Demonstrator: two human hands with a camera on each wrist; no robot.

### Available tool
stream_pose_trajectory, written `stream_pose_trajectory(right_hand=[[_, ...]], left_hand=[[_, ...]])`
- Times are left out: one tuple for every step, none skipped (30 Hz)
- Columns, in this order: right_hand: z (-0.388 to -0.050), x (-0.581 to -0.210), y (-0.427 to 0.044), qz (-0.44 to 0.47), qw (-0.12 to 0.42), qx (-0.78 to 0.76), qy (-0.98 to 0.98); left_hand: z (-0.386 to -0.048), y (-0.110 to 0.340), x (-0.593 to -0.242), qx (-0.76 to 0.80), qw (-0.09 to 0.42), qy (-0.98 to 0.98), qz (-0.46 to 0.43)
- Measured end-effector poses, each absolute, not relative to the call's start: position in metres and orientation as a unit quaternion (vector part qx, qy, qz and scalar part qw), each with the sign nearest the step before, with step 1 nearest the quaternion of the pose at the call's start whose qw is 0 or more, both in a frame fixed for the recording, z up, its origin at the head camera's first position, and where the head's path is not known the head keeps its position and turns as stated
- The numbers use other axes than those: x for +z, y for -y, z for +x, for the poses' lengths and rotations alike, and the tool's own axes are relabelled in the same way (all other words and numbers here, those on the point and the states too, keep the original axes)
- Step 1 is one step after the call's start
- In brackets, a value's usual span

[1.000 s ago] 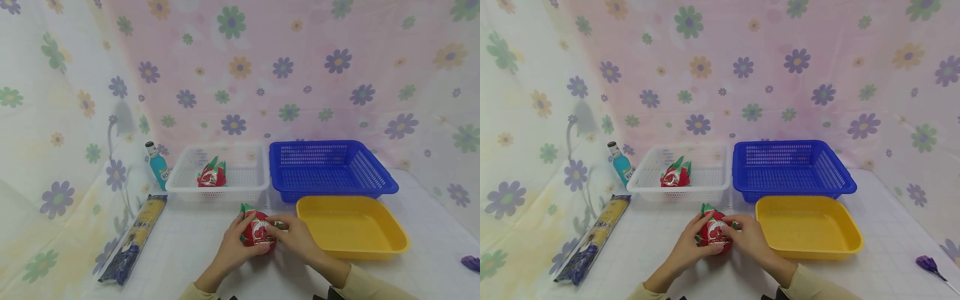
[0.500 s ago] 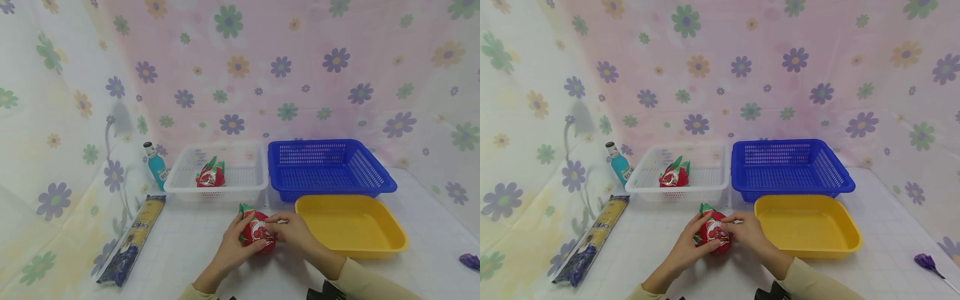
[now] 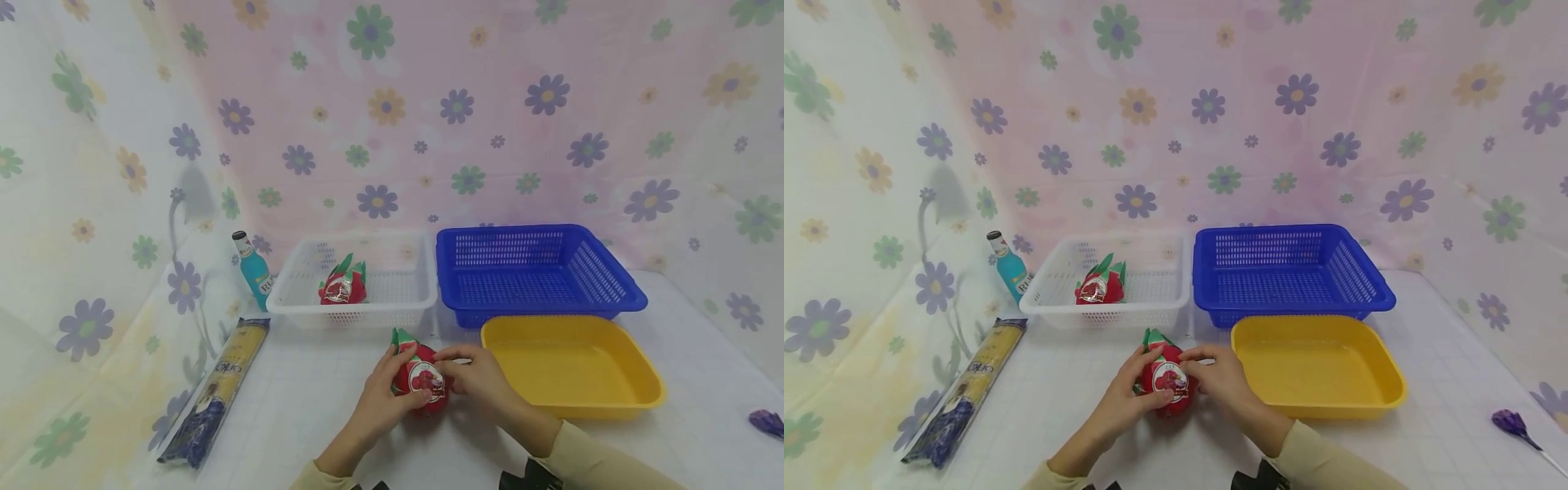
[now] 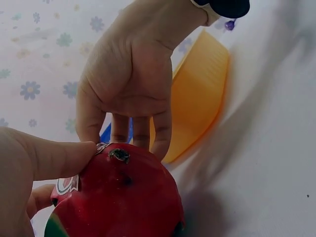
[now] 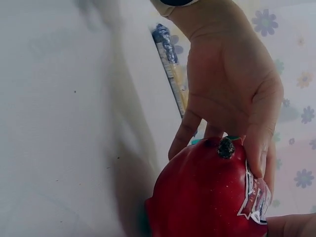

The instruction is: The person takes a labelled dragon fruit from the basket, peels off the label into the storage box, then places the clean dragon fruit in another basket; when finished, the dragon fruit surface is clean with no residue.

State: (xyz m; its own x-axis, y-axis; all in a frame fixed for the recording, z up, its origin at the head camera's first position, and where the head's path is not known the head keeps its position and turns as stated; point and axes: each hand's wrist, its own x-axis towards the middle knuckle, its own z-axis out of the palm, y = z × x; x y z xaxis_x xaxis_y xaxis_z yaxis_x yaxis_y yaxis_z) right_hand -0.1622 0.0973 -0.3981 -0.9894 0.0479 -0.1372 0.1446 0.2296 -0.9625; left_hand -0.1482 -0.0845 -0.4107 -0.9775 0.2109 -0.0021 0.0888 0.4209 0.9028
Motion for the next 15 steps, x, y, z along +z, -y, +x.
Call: stream_pose_trajectory(right_hand=[[-0.161,-0.398,-0.097,0.056,0.034,-0.616,-0.785],[-0.160,-0.398,-0.097,0.047,0.027,-0.608,-0.792],[-0.159,-0.398,-0.097,0.036,0.019,-0.601,-0.798],[-0.158,-0.397,-0.097,0.022,0.010,-0.594,-0.804],[-0.156,-0.398,-0.096,0.012,0.001,-0.583,-0.812],[-0.155,-0.398,-0.096,0.003,-0.011,-0.572,-0.820],[-0.154,-0.399,-0.095,-0.006,-0.024,-0.559,-0.829],[-0.153,-0.400,-0.094,-0.014,-0.037,-0.547,-0.836],[-0.153,-0.401,-0.094,-0.024,-0.051,-0.536,-0.842],[-0.152,-0.403,-0.093,-0.031,-0.064,-0.522,-0.850],[-0.152,-0.404,-0.093,-0.039,-0.079,-0.505,-0.859],[-0.151,-0.406,-0.092,-0.050,-0.096,-0.489,-0.866],[-0.151,-0.408,-0.092,-0.061,-0.112,-0.471,-0.873],[-0.151,-0.409,-0.091,-0.072,-0.127,-0.454,-0.879],[-0.150,-0.410,-0.090,-0.081,-0.141,-0.438,-0.884]], left_hand=[[-0.148,0.084,-0.410,0.532,0.058,-0.840,0.088],[-0.147,0.084,-0.410,0.532,0.060,-0.840,0.086],[-0.147,0.084,-0.410,0.531,0.062,-0.841,0.084],[-0.147,0.084,-0.409,0.531,0.064,-0.841,0.084],[-0.147,0.084,-0.409,0.530,0.066,-0.841,0.083],[-0.147,0.084,-0.409,0.529,0.066,-0.842,0.084],[-0.147,0.084,-0.409,0.526,0.065,-0.843,0.087],[-0.148,0.085,-0.409,0.524,0.063,-0.845,0.089],[-0.148,0.085,-0.409,0.521,0.062,-0.847,0.091],[-0.149,0.085,-0.409,0.516,0.059,-0.849,0.094],[-0.149,0.086,-0.409,0.511,0.056,-0.852,0.097],[-0.150,0.086,-0.410,0.505,0.051,-0.856,0.099],[-0.151,0.086,-0.411,0.502,0.047,-0.857,0.102],[-0.152,0.086,-0.411,0.502,0.042,-0.857,0.107],[-0.152,0.086,-0.412,0.502,0.040,-0.857,0.108]])
